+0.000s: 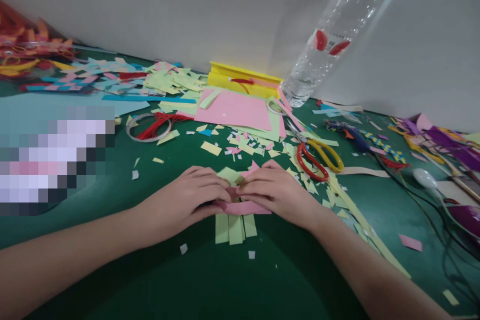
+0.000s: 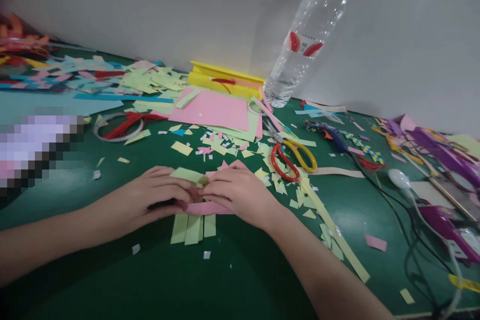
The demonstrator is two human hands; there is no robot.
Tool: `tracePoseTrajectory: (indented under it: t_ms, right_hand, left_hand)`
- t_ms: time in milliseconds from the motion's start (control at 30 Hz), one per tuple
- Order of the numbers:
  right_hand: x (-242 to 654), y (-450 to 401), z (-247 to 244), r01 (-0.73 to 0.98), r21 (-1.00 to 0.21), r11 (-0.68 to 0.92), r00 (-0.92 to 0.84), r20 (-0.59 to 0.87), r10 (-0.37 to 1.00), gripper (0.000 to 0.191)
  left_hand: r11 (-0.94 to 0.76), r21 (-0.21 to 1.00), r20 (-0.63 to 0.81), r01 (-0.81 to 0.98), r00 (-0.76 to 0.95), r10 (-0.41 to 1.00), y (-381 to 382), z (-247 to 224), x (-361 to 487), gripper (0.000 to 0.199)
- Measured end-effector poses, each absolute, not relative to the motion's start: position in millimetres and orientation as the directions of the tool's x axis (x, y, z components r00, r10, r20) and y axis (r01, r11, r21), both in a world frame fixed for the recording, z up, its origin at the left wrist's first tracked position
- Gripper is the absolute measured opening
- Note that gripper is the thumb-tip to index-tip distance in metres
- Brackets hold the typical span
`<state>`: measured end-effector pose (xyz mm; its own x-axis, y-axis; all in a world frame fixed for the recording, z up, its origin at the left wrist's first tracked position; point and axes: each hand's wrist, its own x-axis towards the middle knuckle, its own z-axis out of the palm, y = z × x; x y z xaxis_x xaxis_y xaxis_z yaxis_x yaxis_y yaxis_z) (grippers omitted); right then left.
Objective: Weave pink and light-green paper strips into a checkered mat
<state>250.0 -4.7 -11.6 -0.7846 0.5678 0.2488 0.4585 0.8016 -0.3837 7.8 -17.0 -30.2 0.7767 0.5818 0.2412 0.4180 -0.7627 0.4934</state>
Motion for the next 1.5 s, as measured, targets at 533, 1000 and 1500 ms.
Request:
tracePoseTrajectory:
  t_ms: [533, 1000, 1500]
  right_hand:
    - [245, -4, 3, 0.537, -0.308, 0.785, -0.815, 0.051, 0.577, 0.020]
    - [235, -12, 7, 0.563, -0.374, 0.737, -0.773, 0.077, 0.629, 0.026]
    - [232, -12, 6, 0.591, -0.379, 0.712, -0.761, 0.031, 0.648, 0.009]
  left_hand:
    - [-0.779, 0.499, 0.291, 0.380, 0.773, 0.563, -16, -31, 9, 0.014]
    - [-0.763, 0.523, 0.268, 0.380, 0.777, 0.570, -16, -31, 8, 0.015]
    - [-0.811, 0.458, 0.320, 0.365, 0.783, 0.533, -14, -35, 6, 0.016]
